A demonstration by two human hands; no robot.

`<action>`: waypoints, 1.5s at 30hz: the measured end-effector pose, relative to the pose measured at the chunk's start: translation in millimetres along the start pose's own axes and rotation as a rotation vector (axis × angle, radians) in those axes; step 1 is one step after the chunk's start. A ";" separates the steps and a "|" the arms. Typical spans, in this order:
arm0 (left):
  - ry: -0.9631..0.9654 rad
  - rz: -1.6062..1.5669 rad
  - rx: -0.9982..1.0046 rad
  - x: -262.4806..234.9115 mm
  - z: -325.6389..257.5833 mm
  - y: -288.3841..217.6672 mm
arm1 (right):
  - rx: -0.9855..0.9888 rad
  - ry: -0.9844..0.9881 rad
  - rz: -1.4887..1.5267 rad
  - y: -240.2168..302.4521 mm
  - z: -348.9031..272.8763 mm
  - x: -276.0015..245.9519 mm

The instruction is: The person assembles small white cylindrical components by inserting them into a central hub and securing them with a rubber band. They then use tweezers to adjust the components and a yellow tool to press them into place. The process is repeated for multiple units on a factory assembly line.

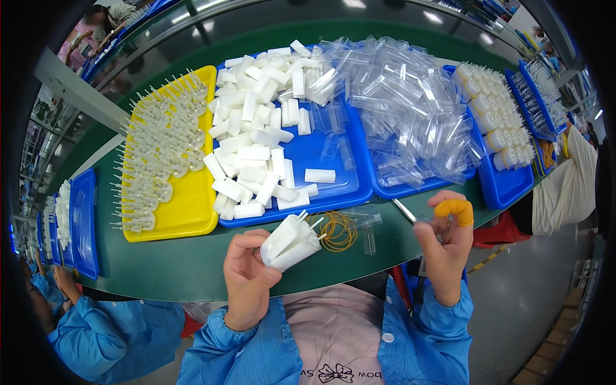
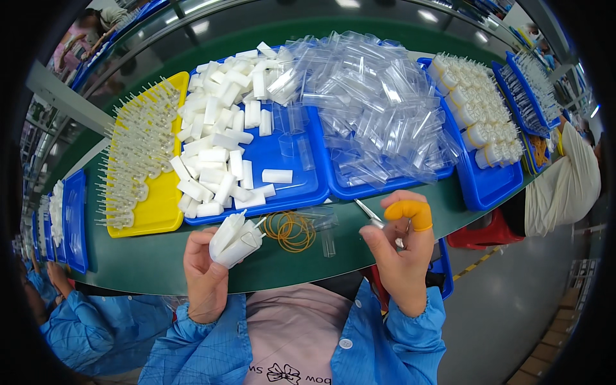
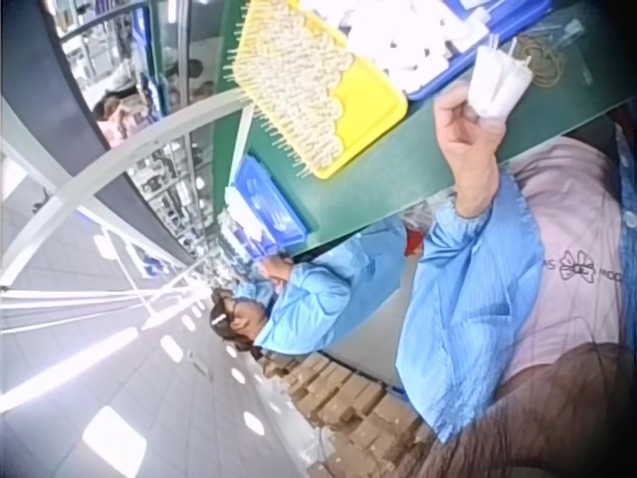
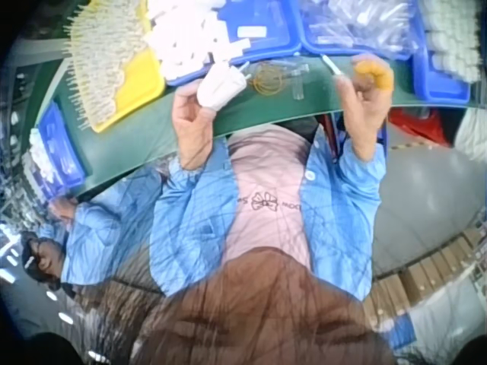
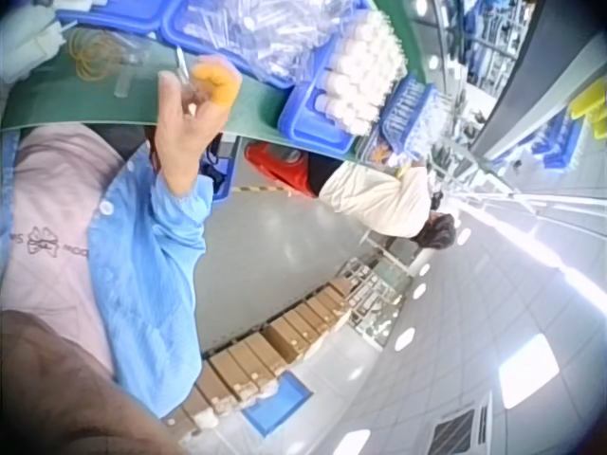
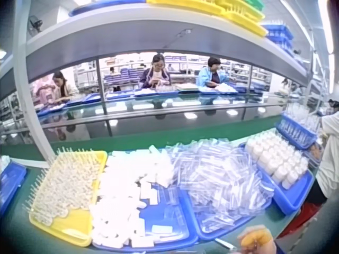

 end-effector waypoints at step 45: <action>0.315 0.434 0.279 57.7 -22.0 -20.8 | 0.184 0.407 0.445 14.7 -11.2 58.4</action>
Point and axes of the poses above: each hand's wrist, its own z-axis towards the middle knuckle, its own x-axis out of the palm, y = z × x, the point moved 9 cm from there along z, towards the middle knuckle, and after that the axes turned 13 degrees about z, right-handed, at the moved point
